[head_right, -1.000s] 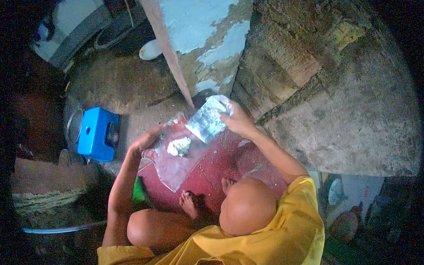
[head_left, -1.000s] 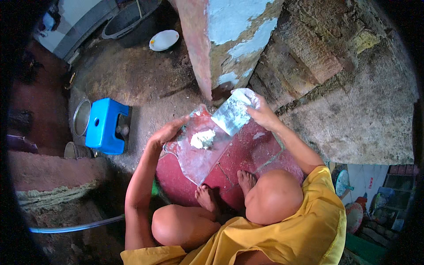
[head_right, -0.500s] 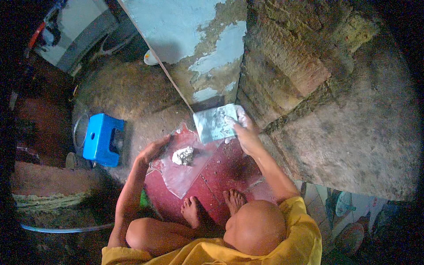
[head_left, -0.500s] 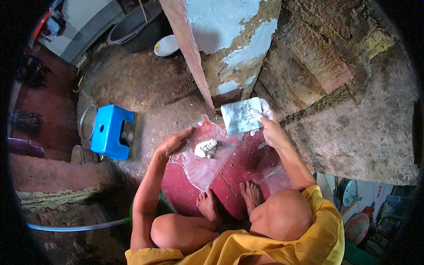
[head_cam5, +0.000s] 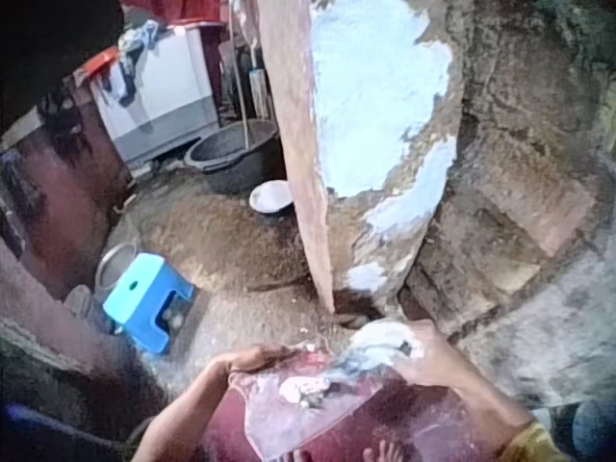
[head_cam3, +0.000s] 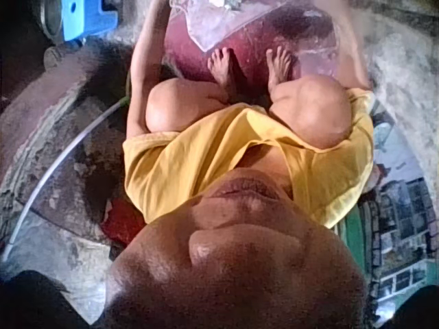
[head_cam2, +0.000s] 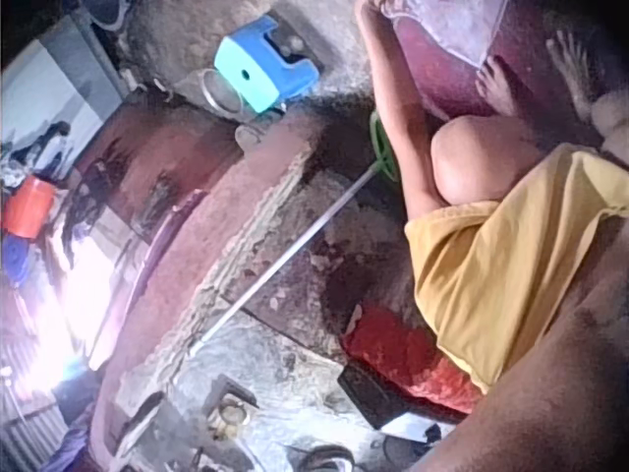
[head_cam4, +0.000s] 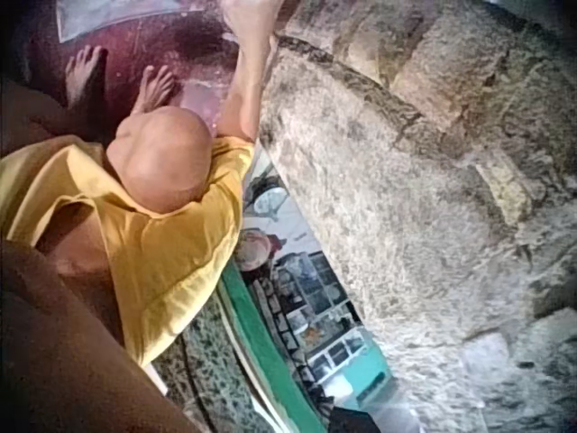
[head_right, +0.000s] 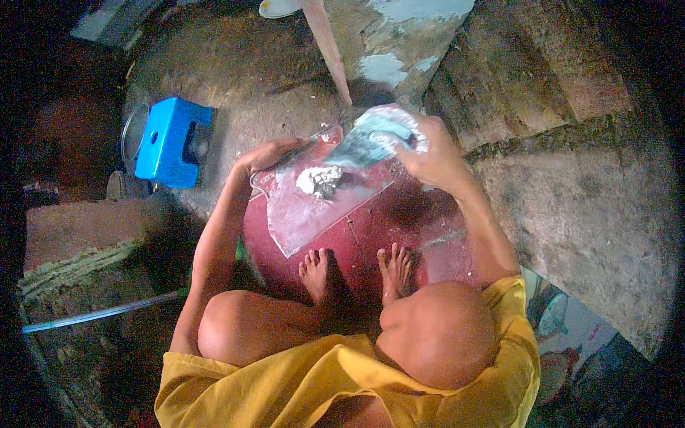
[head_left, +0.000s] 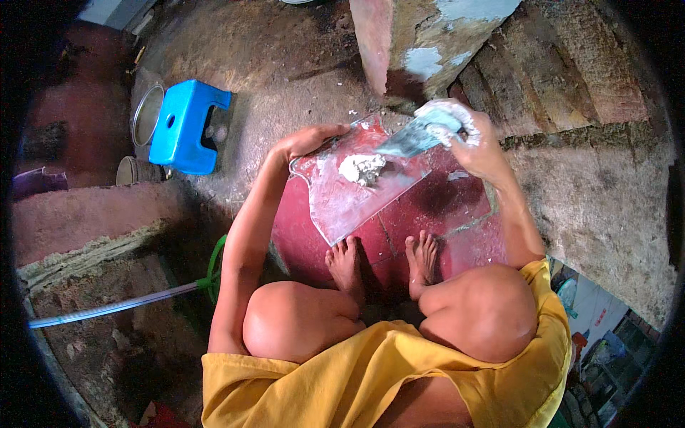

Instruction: The person applies white plaster to a damaged section of a corner wall using a putty knife, repeatedly picking up more plaster from a handheld tray.

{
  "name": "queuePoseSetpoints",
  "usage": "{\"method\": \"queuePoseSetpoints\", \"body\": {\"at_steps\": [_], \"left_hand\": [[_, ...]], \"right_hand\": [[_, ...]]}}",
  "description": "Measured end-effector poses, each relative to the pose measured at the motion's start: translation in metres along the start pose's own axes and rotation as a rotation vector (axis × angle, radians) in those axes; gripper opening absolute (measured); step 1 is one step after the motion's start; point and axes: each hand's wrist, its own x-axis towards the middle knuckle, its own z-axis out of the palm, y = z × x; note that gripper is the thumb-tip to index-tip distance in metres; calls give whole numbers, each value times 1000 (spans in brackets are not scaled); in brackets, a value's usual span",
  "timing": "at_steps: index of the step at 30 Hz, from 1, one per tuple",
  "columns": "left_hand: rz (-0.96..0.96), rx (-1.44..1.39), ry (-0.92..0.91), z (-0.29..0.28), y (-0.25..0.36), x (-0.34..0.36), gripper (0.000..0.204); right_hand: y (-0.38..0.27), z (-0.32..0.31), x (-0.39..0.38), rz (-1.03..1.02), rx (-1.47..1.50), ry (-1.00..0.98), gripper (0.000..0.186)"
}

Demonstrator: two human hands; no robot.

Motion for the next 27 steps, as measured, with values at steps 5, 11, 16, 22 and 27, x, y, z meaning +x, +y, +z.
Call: {"method": "queuePoseSetpoints", "body": {"at_steps": [5, 11, 16, 22, 27], "left_hand": [[-74, -151, -160, 2, -7, 12, 40], [-19, -79, -147, 1, -18, 24, 41], [-147, -294, -221, 8, -13, 21, 43], [-67, -124, -195, 5, -35, 32, 43], [35, -72, -103, -3, -50, 30, 42]], "right_hand": [[-7, 8, 12, -85, -107, -203, 32], [-7, 13, 15, -56, -55, -302, 35], [-10, 25, 15, -198, -181, -382, 35], [-15, 42, 21, -294, -81, -554, 35], [-10, 42, 28, -227, -150, -507, 34]]}}
